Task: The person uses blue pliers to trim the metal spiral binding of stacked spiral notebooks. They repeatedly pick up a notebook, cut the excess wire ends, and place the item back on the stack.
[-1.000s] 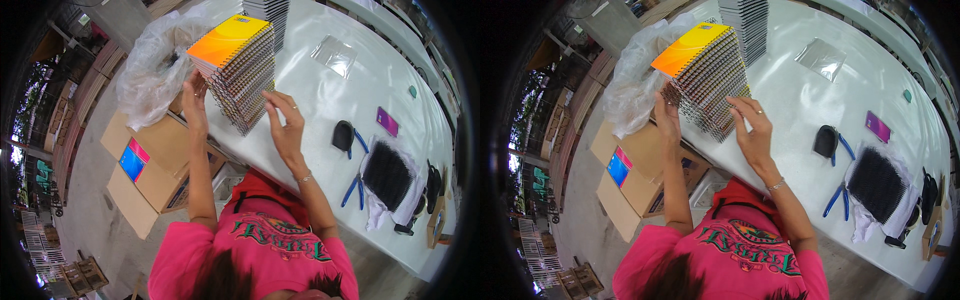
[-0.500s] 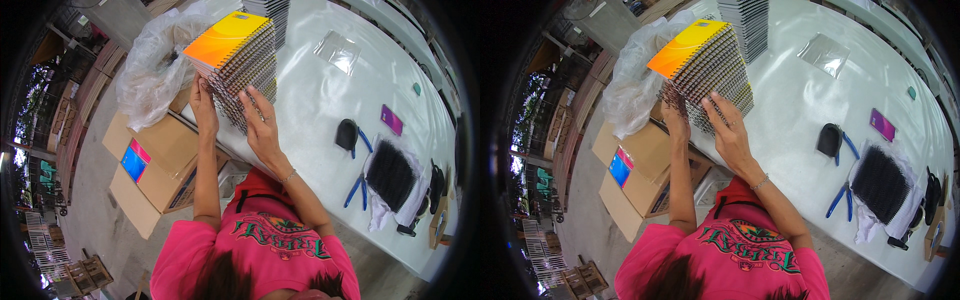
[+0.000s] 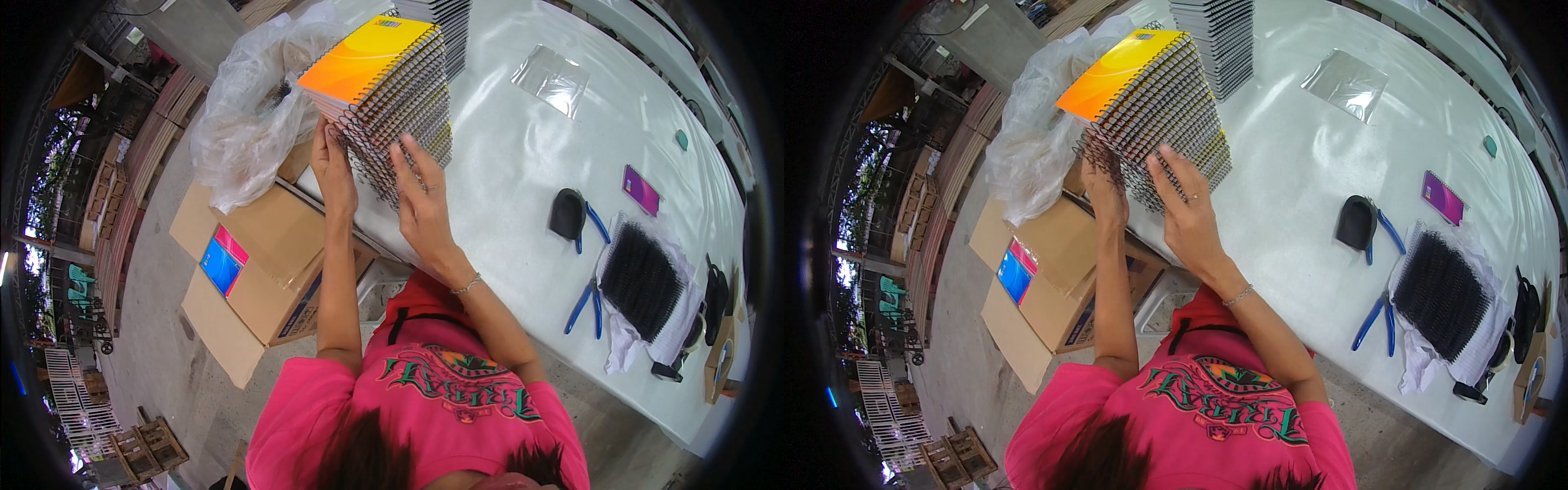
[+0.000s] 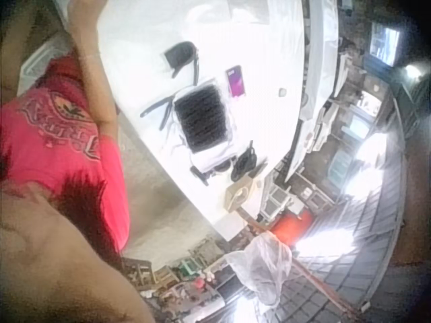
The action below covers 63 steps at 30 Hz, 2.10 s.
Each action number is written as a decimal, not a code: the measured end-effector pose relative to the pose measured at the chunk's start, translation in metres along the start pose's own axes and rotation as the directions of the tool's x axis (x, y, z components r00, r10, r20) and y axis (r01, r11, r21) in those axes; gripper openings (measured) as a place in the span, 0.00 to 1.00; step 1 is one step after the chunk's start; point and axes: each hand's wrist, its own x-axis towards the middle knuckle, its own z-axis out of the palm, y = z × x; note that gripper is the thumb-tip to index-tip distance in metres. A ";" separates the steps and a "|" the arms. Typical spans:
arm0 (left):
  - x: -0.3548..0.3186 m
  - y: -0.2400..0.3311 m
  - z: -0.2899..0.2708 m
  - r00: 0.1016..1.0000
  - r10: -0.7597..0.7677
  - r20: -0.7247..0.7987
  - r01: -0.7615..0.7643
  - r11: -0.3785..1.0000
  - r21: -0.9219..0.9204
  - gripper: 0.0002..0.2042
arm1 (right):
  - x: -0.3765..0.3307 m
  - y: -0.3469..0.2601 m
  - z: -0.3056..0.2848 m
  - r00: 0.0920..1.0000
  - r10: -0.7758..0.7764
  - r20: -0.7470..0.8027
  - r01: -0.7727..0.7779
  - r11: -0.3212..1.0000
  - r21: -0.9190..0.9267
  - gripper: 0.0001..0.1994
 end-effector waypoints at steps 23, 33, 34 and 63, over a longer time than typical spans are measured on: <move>-0.069 -0.059 -0.049 0.969 -0.192 0.156 -0.071 0.388 0.919 0.26 | 0.083 0.194 -0.013 0.540 0.500 0.677 -0.752 0.649 0.120 0.34; -0.066 -0.078 -0.064 0.958 -0.258 0.127 0.045 0.571 0.820 0.20 | 0.107 0.175 -0.006 0.392 0.493 0.777 -0.803 0.596 0.027 0.35; -0.065 -0.079 -0.065 0.964 -0.224 0.146 0.001 0.552 0.834 0.19 | 0.108 0.176 -0.006 0.404 0.488 0.774 -0.794 0.607 0.032 0.35; -0.015 -0.129 -0.005 0.803 -0.362 0.473 -0.203 0.581 0.788 0.25 | 0.053 0.212 -0.130 0.723 0.561 0.403 -0.585 0.808 -0.076 0.20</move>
